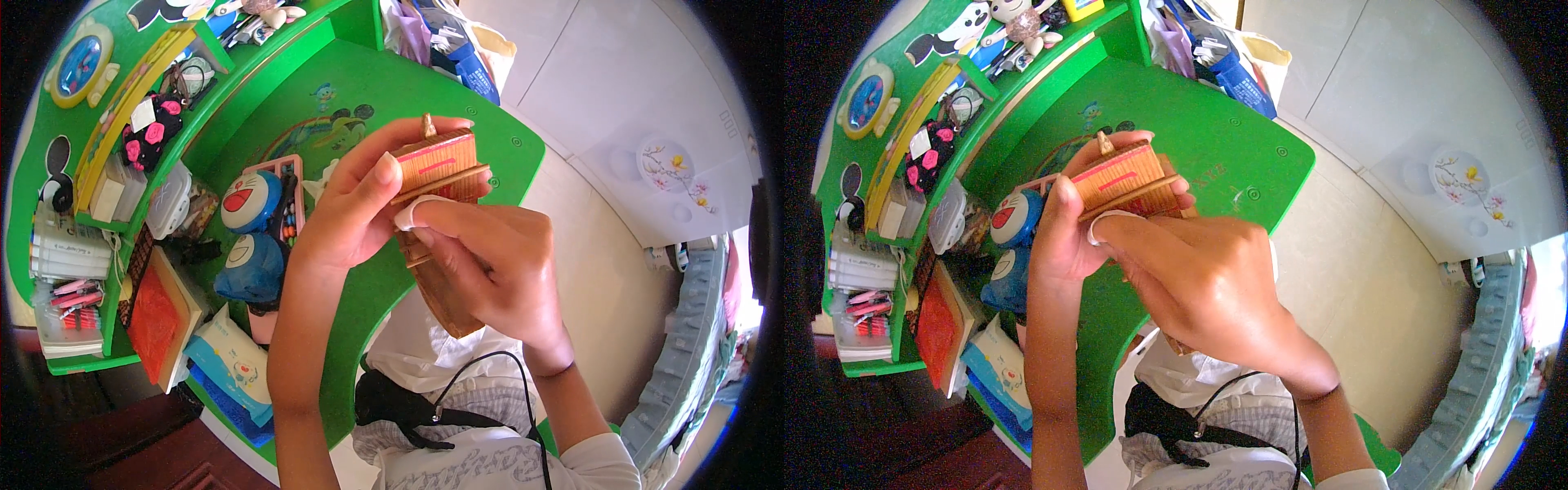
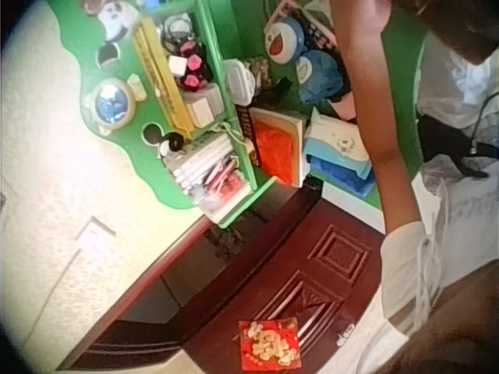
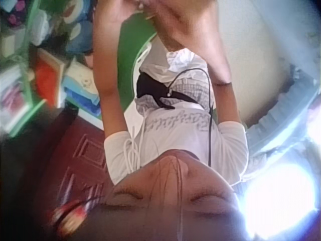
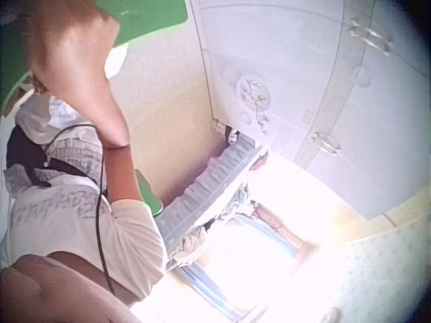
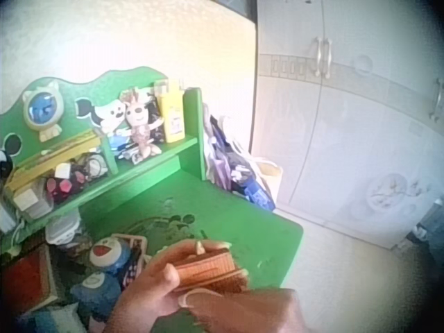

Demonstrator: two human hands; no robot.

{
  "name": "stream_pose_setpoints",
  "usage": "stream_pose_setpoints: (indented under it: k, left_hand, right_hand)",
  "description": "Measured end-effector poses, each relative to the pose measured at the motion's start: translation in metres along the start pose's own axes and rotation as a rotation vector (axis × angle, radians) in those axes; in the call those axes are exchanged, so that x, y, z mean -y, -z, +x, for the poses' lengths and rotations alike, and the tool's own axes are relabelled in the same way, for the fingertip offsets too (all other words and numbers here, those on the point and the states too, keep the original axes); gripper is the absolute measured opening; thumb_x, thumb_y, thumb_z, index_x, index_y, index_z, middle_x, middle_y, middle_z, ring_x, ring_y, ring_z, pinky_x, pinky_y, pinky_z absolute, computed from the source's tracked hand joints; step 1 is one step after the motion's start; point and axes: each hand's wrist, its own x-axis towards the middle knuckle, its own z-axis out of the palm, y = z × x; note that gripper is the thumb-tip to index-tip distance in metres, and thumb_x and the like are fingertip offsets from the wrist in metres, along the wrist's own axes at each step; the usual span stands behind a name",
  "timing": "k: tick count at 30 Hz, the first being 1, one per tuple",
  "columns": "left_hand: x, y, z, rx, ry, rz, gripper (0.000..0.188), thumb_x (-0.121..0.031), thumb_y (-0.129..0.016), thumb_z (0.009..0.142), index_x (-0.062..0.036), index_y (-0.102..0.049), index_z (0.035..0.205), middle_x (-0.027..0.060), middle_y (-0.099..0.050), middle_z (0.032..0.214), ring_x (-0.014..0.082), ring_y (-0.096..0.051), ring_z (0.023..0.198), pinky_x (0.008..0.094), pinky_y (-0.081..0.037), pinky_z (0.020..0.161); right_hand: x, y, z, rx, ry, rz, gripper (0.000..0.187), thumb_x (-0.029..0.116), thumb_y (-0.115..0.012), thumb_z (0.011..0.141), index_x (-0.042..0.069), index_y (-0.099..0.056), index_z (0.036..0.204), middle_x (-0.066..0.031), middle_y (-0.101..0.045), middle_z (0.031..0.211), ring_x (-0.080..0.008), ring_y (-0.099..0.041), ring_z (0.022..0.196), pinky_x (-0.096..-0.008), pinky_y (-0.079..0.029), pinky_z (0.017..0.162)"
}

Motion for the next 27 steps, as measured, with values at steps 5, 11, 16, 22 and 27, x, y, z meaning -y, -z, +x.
stream_pose_setpoints:
  k: [5, 11, 16, 22, 27]
  left_hand:
    - [0.002, 0.003, 0.003, 0.078, -0.029, -0.093, 0.065, -0.049, -0.046, 0.082, -0.0005, -0.033, 0.124, 0.0188, -0.047, 0.115, 0.0313, -0.053, 0.101, 0.0413, -0.043, 0.086]
    - [0.000, 0.009, 0.004, 0.138, -0.080, -0.112, 0.056, -0.040, -0.048, 0.085, 0.0000, -0.036, 0.122, 0.0125, -0.042, 0.123, 0.0222, -0.049, 0.106, 0.0378, -0.042, 0.089]
    - [-0.001, 0.008, 0.003, 0.112, -0.081, -0.078, 0.057, -0.042, -0.048, 0.085, 0.0001, -0.037, 0.122, 0.0120, -0.043, 0.123, 0.0195, -0.047, 0.109, 0.0364, -0.042, 0.089]
    - [-0.002, 0.008, 0.001, 0.084, -0.064, -0.080, 0.058, -0.042, -0.049, 0.084, 0.0007, -0.037, 0.122, 0.0121, -0.043, 0.122, 0.0194, -0.046, 0.109, 0.0363, -0.042, 0.089]
    - [-0.002, 0.002, 0.005, 0.060, -0.058, -0.001, 0.069, -0.050, -0.049, 0.080, 0.0013, -0.035, 0.123, 0.0165, -0.047, 0.115, 0.0230, -0.051, 0.103, 0.0363, -0.044, 0.086]
  right_hand:
    - [-0.003, 0.001, -0.001, -0.032, -0.024, 0.065, 0.014, -0.002, -0.059, 0.070, 0.002, -0.062, 0.083, -0.0102, -0.062, 0.072, -0.0224, -0.061, 0.060, -0.0274, -0.046, 0.055]
    - [-0.011, 0.014, -0.001, -0.170, -0.230, 0.119, 0.011, 0.003, -0.059, 0.076, 0.003, -0.062, 0.086, -0.0100, -0.064, 0.076, -0.0189, -0.063, 0.065, -0.0263, -0.048, 0.058]
    - [-0.013, 0.018, -0.004, -0.207, -0.300, 0.093, 0.010, 0.002, -0.058, 0.077, 0.002, -0.062, 0.086, -0.0113, -0.064, 0.077, -0.0181, -0.063, 0.067, -0.0262, -0.048, 0.060]
    - [-0.013, 0.017, -0.004, -0.197, -0.269, 0.125, 0.011, 0.002, -0.057, 0.077, 0.002, -0.061, 0.087, -0.0111, -0.064, 0.078, -0.0183, -0.063, 0.068, -0.0265, -0.048, 0.060]
    - [-0.009, 0.016, -0.006, -0.150, -0.244, 0.112, 0.012, 0.002, -0.058, 0.076, 0.003, -0.061, 0.088, -0.0113, -0.063, 0.077, -0.0213, -0.063, 0.067, -0.0283, -0.048, 0.059]
